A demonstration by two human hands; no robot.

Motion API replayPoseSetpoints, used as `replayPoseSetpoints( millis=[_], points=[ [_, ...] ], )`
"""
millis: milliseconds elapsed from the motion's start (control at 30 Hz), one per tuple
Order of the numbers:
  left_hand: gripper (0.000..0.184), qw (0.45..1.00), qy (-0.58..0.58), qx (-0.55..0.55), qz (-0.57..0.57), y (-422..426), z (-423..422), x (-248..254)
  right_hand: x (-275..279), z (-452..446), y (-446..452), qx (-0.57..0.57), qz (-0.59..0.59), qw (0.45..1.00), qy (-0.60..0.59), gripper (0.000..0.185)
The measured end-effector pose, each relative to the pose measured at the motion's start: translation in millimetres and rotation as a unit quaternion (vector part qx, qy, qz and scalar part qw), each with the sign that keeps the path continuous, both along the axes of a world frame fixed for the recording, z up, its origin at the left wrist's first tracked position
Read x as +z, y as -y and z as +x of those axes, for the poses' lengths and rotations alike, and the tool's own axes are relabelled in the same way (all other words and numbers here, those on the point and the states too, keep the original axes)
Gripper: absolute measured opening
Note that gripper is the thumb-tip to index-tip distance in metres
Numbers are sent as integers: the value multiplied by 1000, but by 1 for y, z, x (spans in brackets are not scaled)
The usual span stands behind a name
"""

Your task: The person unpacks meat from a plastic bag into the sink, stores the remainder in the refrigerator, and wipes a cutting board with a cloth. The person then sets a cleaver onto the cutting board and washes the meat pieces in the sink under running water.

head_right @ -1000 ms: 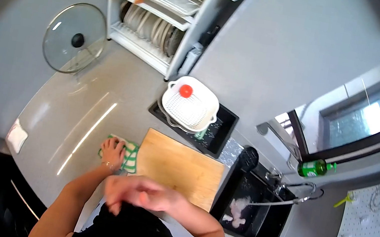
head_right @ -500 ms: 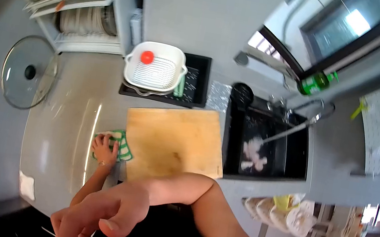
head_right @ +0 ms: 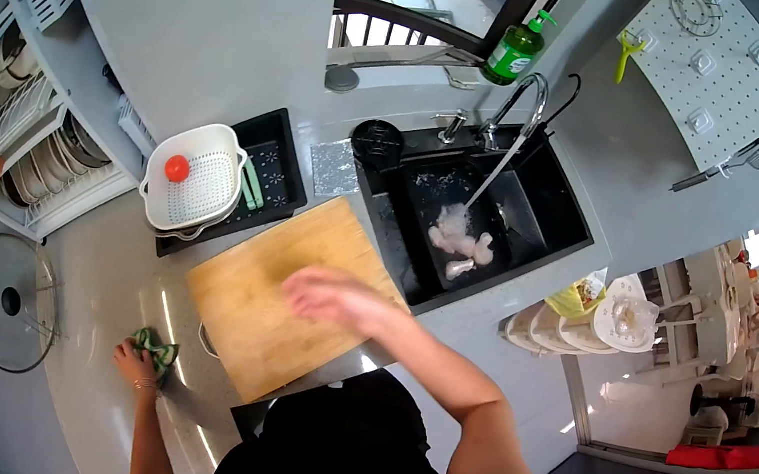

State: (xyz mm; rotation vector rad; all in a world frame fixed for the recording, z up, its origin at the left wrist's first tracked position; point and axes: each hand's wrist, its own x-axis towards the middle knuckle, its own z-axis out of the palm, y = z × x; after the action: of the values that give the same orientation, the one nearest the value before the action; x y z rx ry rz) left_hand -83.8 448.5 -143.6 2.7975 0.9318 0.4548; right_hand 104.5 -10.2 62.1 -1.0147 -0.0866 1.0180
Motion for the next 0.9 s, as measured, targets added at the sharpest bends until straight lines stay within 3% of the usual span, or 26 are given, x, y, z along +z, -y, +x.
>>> replayPoseSetpoints(
  millis=[67, 133, 267, 367, 500, 567, 667, 733, 833, 900],
  points=[
    [40, 1000, -3, 23, -3, 8, 1, -1, -34, 31, 59, -186, -125, 974, -26, 23],
    [40, 997, 33, 63, 21, 23, 7, 6, -93, 70, 139, -343, -88, 930, -94, 16],
    [40, 995, 71, 65, 17, 87, 9, 36, -119, 140, 262, -435, -155, 880, -115, 18],
    [40, 994, 85, 60, -9, 118, 2, 34, -114, 188, 297, -434, -198, 873, -104, 24],
    [35, 986, 118, 66, -94, 161, -9, 46, -101, 226, 333, -346, -153, 925, -19, 23],
    [33, 979, 130, 94, -124, 186, -13, 52, -90, 241, 352, -273, -271, 922, 43, 23],
    [30, 977, 117, 117, -136, 213, -28, 65, -117, 285, 391, -169, -439, 864, 182, 17],
    [29, 976, 122, 125, -133, 232, -36, 75, -132, 314, 403, -202, -448, 835, 249, 12],
    [26, 976, 103, 147, -121, 261, -43, 99, -194, 379, 430, -212, -554, 717, 366, 13],
    [23, 976, 91, 171, -104, 278, -46, 113, -207, 407, 436, -266, -519, 743, 328, 16]
  ],
)
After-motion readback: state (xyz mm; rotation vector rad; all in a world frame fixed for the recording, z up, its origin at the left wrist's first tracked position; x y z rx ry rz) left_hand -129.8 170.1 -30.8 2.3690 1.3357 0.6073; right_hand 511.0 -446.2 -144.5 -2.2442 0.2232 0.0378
